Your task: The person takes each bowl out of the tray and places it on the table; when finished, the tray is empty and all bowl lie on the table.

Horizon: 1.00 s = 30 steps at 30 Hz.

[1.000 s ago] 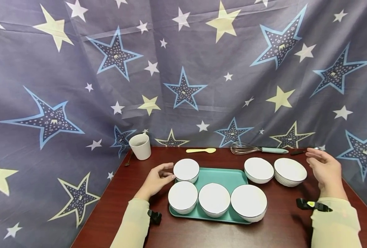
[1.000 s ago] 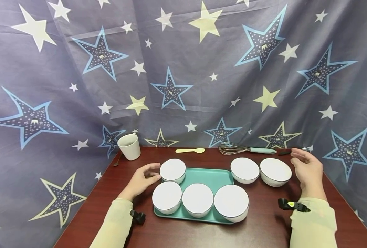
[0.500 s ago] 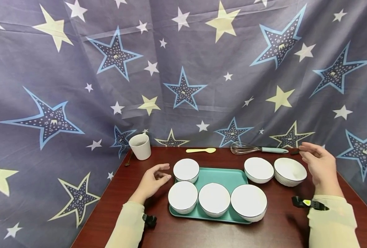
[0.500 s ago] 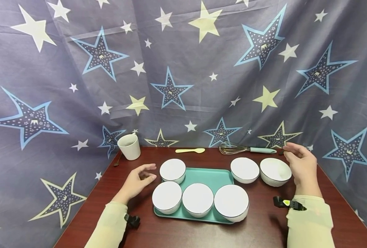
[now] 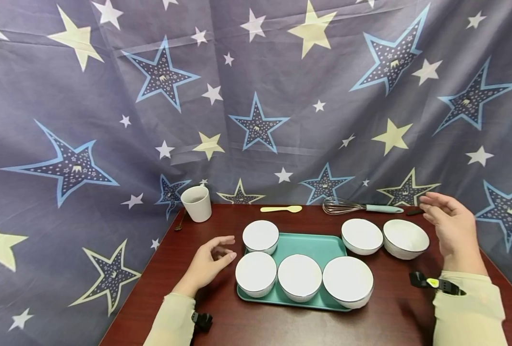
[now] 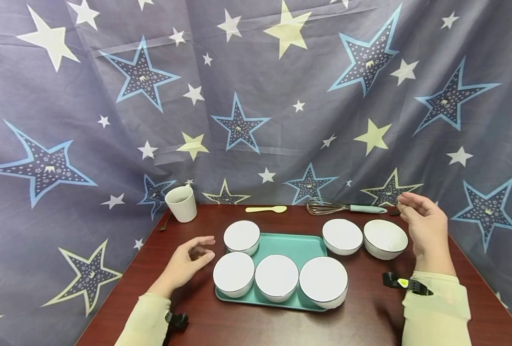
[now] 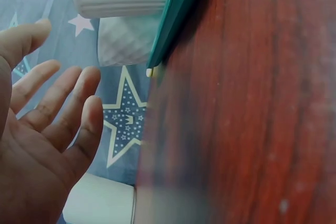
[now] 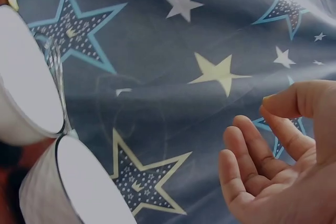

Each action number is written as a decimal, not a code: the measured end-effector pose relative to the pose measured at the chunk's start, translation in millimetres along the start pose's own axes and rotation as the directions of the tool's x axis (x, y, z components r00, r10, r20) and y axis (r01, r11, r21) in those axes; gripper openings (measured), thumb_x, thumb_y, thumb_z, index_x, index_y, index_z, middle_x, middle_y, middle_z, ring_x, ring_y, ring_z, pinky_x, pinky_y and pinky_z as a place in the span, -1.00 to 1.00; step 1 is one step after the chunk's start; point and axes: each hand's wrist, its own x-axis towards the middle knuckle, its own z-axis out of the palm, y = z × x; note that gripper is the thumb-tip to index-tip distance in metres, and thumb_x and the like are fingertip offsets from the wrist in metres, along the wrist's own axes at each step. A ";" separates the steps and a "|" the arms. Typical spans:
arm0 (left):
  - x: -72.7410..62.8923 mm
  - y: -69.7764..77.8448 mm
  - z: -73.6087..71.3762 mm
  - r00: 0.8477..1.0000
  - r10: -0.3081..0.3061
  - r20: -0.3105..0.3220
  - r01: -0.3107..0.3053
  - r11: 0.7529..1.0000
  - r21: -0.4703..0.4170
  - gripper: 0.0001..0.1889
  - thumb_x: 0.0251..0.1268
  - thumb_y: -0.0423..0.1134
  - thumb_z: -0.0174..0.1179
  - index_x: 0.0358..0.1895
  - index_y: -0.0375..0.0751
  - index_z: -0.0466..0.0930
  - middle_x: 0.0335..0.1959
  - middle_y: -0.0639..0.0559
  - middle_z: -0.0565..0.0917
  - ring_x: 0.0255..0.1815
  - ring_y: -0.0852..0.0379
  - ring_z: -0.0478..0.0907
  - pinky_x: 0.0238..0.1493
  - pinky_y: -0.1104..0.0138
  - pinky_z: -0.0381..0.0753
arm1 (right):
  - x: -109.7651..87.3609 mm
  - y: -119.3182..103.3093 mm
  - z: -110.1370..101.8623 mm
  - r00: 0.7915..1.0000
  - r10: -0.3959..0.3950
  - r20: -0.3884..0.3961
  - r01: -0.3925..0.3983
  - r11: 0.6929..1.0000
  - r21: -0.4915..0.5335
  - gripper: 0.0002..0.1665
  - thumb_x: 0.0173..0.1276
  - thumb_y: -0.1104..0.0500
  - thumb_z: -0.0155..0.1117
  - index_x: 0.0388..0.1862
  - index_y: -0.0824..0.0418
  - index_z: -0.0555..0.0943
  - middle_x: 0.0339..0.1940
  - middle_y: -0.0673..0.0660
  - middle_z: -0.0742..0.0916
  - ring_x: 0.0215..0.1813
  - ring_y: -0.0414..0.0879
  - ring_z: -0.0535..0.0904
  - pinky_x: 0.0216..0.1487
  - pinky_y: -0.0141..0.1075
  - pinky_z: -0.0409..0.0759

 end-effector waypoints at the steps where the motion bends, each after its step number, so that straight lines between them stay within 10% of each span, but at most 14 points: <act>1: -1.8 1.2 -0.2 1.000 0.001 0.008 -0.001 1.000 0.000 -0.51 0.37 -0.17 0.46 0.34 0.03 0.62 0.21 -0.10 0.69 0.00 0.08 0.72 -0.03 0.27 0.65 | -0.6 -1.4 0.4 1.000 -0.001 0.009 0.001 1.000 0.010 -0.64 0.47 0.50 0.20 0.06 0.19 0.77 -0.20 -0.06 0.83 -0.17 -0.31 0.77 -0.23 -0.53 0.64; 18: -21.5 5.5 4.7 0.988 0.034 0.148 -0.029 0.999 -0.039 -0.36 0.31 -0.14 0.51 0.43 0.12 0.50 0.34 -0.20 0.58 0.16 -0.04 0.66 -0.02 0.15 0.68 | 2.2 -24.0 43.1 0.976 -0.092 0.199 0.113 0.989 -0.098 -0.64 0.46 0.47 0.26 0.19 0.29 0.67 -0.10 -0.09 0.81 -0.03 -0.31 0.71 -0.13 -0.58 0.59; 30: -27.4 2.5 12.6 0.982 0.009 0.186 -0.005 1.000 -0.025 -0.38 0.31 -0.11 0.51 0.43 0.10 0.54 0.27 0.03 0.64 0.05 0.01 0.66 -0.11 0.28 0.64 | 10.6 -24.6 94.0 0.932 -0.096 0.349 0.256 0.856 -0.448 -0.64 0.53 0.32 0.28 0.26 0.25 0.63 -0.08 -0.32 0.73 -0.01 -0.42 0.64 -0.02 -0.59 0.53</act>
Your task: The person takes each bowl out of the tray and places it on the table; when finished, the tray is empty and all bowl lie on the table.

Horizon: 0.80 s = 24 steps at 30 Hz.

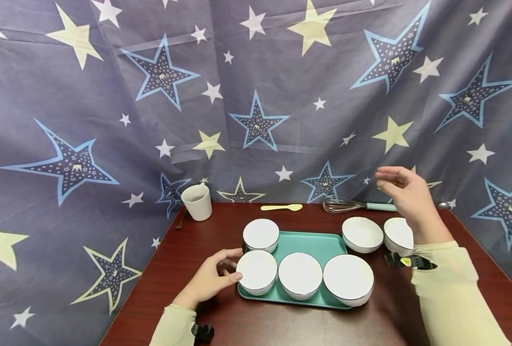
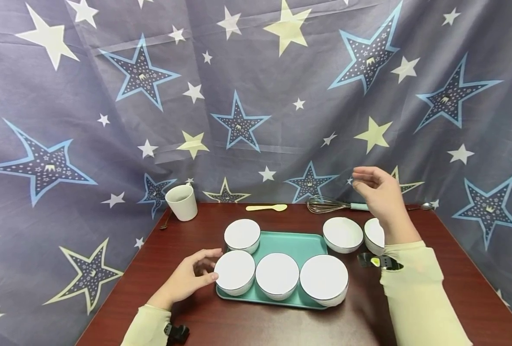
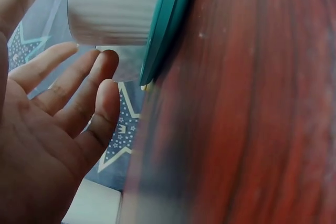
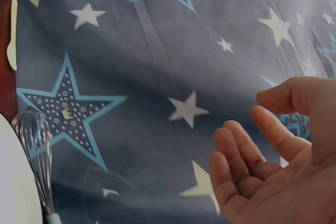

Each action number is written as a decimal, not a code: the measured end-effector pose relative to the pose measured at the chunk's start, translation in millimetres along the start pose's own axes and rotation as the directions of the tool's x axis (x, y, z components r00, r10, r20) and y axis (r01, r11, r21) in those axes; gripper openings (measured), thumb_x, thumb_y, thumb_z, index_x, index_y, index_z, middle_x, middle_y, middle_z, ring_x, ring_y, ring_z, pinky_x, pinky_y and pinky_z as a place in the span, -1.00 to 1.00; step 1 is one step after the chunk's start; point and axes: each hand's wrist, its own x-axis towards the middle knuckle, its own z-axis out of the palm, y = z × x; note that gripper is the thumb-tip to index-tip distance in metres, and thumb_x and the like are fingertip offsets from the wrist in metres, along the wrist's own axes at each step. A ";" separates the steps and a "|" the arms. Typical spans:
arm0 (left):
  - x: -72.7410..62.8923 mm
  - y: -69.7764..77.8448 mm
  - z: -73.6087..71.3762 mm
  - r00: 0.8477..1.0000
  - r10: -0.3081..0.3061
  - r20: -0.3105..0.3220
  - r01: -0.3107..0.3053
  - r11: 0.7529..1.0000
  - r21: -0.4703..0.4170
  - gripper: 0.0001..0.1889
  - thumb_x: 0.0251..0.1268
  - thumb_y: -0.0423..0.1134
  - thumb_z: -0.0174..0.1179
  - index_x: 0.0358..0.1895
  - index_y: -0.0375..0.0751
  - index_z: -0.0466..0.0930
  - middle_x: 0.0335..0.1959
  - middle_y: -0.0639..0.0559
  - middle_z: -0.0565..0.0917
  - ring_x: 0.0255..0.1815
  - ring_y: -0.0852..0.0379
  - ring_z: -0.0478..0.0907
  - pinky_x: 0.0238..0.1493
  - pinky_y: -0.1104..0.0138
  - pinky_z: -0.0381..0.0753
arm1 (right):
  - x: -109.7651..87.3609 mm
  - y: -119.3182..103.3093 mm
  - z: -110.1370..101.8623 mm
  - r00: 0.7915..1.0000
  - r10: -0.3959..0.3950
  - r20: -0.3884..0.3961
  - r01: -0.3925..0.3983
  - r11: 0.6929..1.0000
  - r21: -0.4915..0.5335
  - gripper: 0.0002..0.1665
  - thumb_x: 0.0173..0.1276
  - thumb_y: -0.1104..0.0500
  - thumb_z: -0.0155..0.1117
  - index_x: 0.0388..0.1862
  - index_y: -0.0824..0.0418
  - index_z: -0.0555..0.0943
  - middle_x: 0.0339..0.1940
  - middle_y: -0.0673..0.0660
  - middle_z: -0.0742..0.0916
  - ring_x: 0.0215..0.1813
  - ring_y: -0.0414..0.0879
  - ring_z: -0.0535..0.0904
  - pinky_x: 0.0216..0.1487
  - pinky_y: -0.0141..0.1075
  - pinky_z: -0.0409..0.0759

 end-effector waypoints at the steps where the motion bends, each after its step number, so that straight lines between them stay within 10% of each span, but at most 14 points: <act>1: -0.4 -0.2 0.3 1.000 -0.007 0.005 0.007 1.000 -0.001 -0.37 0.31 -0.11 0.51 0.43 0.07 0.54 0.25 0.05 0.65 0.04 0.02 0.66 -0.11 0.28 0.64 | 0.9 -0.8 4.0 1.000 0.007 0.016 -0.007 1.000 -0.027 -0.63 0.54 0.31 0.28 0.28 0.26 0.62 -0.08 -0.32 0.71 -0.02 -0.42 0.63 -0.02 -0.59 0.53; 24: -2.4 -3.0 3.0 0.998 -0.020 0.051 0.022 0.999 -0.029 -0.20 0.09 -0.14 0.64 0.46 0.00 0.52 0.14 0.08 0.67 0.02 0.02 0.67 -0.08 0.15 0.70 | 30.3 -7.1 81.4 0.925 0.142 0.353 -0.154 0.988 0.007 -0.54 0.58 0.29 0.14 0.40 0.36 0.51 0.28 0.36 0.62 0.18 0.00 0.61 0.13 -0.30 0.60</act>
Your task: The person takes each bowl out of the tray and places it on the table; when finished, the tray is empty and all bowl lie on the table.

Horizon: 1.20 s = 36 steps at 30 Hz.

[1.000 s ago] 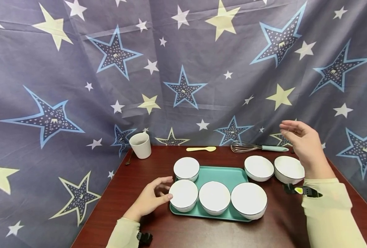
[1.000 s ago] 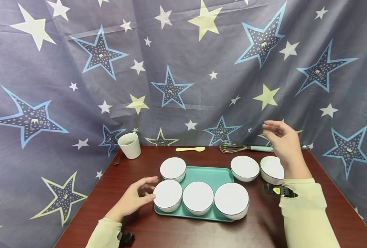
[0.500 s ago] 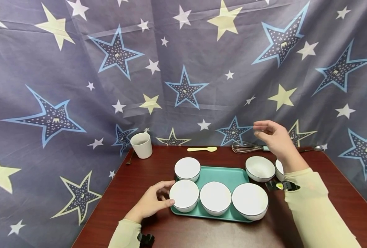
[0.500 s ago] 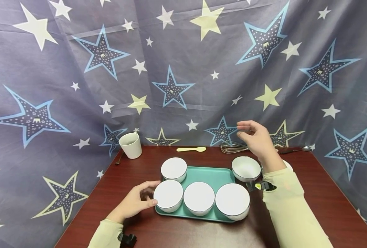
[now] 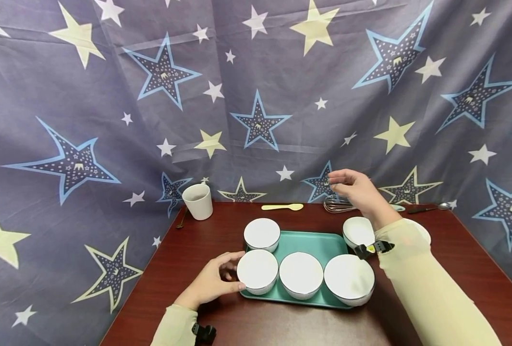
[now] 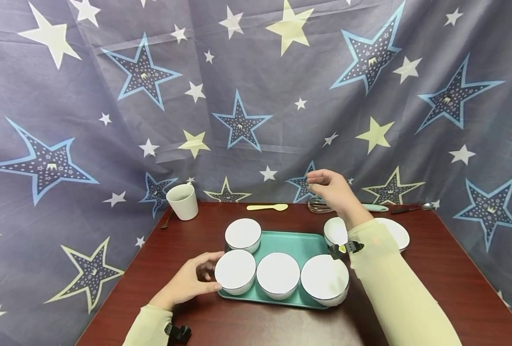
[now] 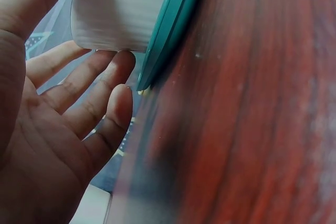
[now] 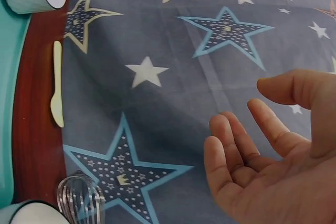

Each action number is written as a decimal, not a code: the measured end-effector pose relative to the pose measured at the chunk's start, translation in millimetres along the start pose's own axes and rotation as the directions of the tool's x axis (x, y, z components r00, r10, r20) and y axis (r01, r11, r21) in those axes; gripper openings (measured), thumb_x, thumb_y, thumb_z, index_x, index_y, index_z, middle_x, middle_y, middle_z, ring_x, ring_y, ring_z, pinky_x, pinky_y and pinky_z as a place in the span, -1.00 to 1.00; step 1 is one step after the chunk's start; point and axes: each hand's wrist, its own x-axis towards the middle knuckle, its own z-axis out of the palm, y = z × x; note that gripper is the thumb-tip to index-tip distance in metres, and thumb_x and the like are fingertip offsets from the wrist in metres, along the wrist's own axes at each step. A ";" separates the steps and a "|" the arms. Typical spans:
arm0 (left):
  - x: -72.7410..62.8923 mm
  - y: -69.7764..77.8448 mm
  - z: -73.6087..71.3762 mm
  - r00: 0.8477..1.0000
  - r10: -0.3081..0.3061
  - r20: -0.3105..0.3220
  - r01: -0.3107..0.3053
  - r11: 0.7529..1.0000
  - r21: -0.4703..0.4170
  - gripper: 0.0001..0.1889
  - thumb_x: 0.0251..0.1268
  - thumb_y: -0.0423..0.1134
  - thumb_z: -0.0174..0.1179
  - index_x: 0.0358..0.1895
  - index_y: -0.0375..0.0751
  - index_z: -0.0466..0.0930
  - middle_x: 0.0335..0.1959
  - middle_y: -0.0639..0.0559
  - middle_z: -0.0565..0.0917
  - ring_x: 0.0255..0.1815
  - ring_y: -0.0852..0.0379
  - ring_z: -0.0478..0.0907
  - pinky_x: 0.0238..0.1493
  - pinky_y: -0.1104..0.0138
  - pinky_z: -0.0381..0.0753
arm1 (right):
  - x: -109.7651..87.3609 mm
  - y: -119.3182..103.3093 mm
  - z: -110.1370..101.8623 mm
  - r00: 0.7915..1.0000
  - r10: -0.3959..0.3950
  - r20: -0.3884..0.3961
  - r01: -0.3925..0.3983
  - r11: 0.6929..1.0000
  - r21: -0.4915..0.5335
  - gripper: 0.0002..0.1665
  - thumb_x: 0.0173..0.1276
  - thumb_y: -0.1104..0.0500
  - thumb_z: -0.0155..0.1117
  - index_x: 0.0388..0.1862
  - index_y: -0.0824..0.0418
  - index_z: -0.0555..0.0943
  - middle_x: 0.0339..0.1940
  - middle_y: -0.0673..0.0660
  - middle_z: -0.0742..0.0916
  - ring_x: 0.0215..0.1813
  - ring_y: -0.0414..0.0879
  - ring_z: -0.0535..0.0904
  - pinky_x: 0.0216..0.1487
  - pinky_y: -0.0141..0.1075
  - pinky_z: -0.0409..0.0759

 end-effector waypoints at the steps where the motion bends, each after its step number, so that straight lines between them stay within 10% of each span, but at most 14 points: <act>1: 0.3 0.5 0.1 1.000 0.000 0.001 0.000 1.000 -0.001 -0.19 0.09 -0.14 0.64 0.47 0.00 0.52 0.14 0.08 0.67 0.03 0.02 0.67 -0.08 0.15 0.70 | 2.4 1.4 2.2 1.000 0.003 0.008 -0.003 1.000 -0.011 -0.54 0.58 0.28 0.15 0.40 0.35 0.51 0.28 0.36 0.62 0.20 0.03 0.60 0.15 -0.26 0.60; 14: 2.3 -1.3 -0.8 1.000 0.001 -0.005 -0.001 1.000 0.022 -0.20 0.09 -0.12 0.65 0.46 0.04 0.53 0.14 0.13 0.68 0.02 0.03 0.67 -0.08 0.17 0.70 | 28.1 17.2 40.4 0.987 0.069 0.143 -0.060 0.996 -0.072 -0.49 0.50 0.28 0.26 0.40 0.30 0.52 0.32 0.34 0.60 0.19 0.16 0.58 0.02 -0.20 0.59; 20: 0.9 0.8 -0.7 1.000 0.001 -0.003 -0.001 1.000 0.011 -0.20 0.10 -0.12 0.64 0.46 0.02 0.52 0.13 0.11 0.68 0.02 0.03 0.67 -0.07 0.16 0.70 | 34.4 14.6 60.9 0.975 0.085 0.206 -0.073 0.995 -0.069 -0.42 0.46 0.30 0.30 0.43 0.35 0.48 0.31 0.39 0.59 0.27 0.24 0.57 0.28 0.08 0.56; 36: -0.3 -1.4 -0.6 1.000 0.001 -0.011 -0.001 1.000 0.017 -0.19 0.08 -0.10 0.66 0.46 0.03 0.53 0.16 0.14 0.67 0.02 0.04 0.67 -0.07 0.16 0.69 | 49.2 9.8 114.4 0.914 0.190 0.359 -0.162 0.981 -0.106 -0.38 0.39 0.31 0.41 0.42 0.28 0.51 0.32 0.34 0.60 0.31 0.22 0.58 0.31 0.08 0.55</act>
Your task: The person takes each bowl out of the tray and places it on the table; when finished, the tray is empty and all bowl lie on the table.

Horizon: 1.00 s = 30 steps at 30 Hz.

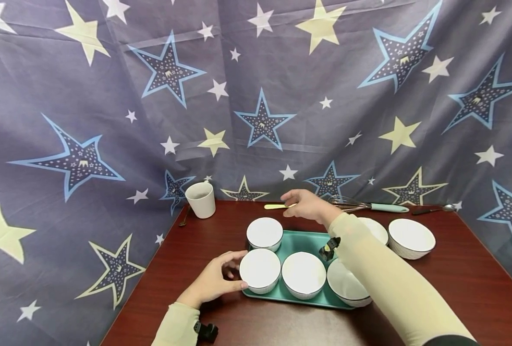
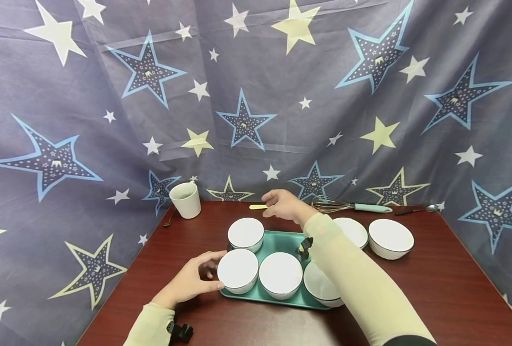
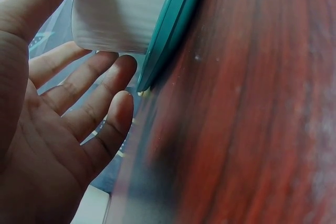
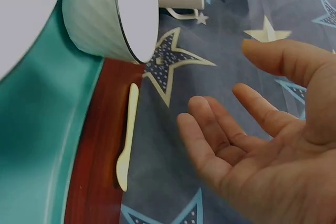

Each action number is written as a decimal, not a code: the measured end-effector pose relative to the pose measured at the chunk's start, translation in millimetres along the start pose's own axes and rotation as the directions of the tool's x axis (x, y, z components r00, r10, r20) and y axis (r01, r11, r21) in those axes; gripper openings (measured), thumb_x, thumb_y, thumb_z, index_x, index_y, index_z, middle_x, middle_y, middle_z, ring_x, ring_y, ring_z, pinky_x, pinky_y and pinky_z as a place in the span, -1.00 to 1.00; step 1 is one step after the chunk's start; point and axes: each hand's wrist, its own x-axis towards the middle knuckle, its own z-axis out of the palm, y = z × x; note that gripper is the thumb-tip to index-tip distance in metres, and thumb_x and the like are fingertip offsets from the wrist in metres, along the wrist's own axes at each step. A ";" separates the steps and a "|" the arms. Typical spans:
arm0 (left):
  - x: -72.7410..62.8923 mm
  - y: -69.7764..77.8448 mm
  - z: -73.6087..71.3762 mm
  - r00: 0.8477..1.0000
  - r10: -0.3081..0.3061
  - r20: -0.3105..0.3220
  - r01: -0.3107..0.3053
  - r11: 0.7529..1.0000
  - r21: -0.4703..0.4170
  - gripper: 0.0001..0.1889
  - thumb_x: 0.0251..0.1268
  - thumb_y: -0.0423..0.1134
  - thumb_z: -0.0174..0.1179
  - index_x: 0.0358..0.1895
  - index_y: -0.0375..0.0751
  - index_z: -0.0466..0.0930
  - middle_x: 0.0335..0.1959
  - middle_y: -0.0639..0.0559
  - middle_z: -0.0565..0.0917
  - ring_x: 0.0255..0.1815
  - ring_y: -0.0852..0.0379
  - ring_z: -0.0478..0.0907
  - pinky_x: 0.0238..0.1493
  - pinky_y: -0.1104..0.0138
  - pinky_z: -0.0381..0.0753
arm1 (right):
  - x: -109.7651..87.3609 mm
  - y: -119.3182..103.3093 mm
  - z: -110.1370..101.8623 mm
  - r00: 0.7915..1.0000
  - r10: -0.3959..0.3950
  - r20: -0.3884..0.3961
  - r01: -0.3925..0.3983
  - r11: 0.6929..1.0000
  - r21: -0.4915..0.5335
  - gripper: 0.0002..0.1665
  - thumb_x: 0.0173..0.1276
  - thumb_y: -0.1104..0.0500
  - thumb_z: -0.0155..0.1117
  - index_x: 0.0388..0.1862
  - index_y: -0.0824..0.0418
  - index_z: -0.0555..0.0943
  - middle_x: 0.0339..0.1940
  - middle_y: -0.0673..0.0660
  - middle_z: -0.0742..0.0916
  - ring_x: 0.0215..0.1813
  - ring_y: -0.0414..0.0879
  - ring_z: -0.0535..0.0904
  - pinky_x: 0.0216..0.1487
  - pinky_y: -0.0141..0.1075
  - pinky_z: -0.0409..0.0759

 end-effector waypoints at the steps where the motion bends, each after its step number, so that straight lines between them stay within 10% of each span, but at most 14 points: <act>1: 0.0 -0.2 0.0 1.000 0.002 0.000 -0.002 1.000 -0.004 -0.19 0.08 -0.10 0.66 0.45 0.05 0.53 0.16 0.14 0.66 0.02 0.03 0.67 -0.08 0.16 0.69 | 2.1 -0.2 2.7 1.000 0.002 0.010 -0.002 1.000 -0.008 -0.37 0.38 0.32 0.42 0.41 0.28 0.51 0.32 0.33 0.60 0.30 0.21 0.58 0.30 0.06 0.57; 20: -0.4 -1.3 2.6 1.000 0.009 -0.025 -0.009 1.000 0.013 -0.20 0.10 -0.22 0.63 0.46 -0.10 0.52 0.18 0.01 0.66 0.01 -0.04 0.67 -0.10 0.10 0.69 | 30.0 13.0 32.7 0.986 0.121 0.112 -0.115 0.992 -0.059 -0.31 0.32 0.35 0.47 0.42 0.35 0.49 0.39 0.46 0.55 0.23 0.20 0.65 0.16 0.10 0.66; 30: 0.1 -0.6 -0.3 1.000 -0.008 -0.005 0.008 1.000 0.007 -0.22 0.07 -0.10 0.66 0.43 0.13 0.55 0.17 0.18 0.66 0.04 0.04 0.66 -0.07 0.16 0.69 | 36.6 20.3 42.6 0.973 0.178 0.144 -0.174 0.984 -0.044 -0.20 0.30 0.44 0.44 0.51 0.39 0.41 0.46 0.47 0.44 0.37 0.28 0.53 -0.12 0.03 0.77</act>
